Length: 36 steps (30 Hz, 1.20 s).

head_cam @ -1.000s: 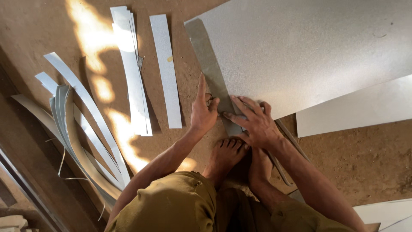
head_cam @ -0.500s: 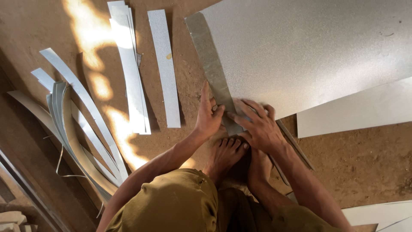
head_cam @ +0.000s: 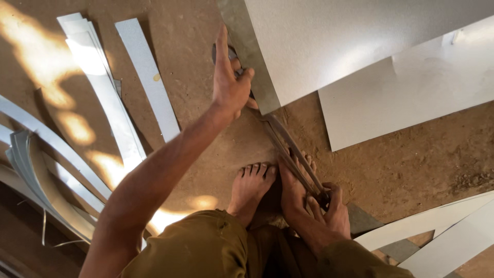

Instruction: The person kneels on the ground and cuts narrow strips from a large light-colored metal sheet using hand shears, holding a straight metal edge as a guide along the cut line. Cut strips are stacked with a pile of finished strips beside the work area.

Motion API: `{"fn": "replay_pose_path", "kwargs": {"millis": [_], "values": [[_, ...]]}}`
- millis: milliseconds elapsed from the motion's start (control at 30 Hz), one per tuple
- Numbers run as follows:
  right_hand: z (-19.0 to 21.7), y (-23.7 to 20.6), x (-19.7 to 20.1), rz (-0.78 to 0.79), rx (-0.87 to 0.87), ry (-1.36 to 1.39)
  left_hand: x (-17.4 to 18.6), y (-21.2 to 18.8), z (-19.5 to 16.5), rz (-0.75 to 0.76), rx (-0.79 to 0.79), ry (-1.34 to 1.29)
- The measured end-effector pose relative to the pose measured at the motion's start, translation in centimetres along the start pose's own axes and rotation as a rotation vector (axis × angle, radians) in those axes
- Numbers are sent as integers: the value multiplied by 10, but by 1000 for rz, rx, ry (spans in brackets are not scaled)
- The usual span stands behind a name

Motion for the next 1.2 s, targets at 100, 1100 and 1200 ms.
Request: {"fn": "replay_pose_path", "kwargs": {"millis": [100,1100,1200], "values": [[63,0,-24,-117,178,-393,-2,20,-6,-35,87,26],[80,37,-87,-19,302,-414,-14,-2,21,-21,-31,-22],[95,31,-84,-216,637,-567,-14,-1,20,-49,-73,-12]]}}
Point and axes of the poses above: each hand's wrist, its own y-axis towards the middle knuckle, its own x-axis out of the back of the hand, z = x × y, the point moved 3 cm from there along y, towards the middle knuckle, and after that the axes turned 10 degrees about y, right-handed, at the moved point
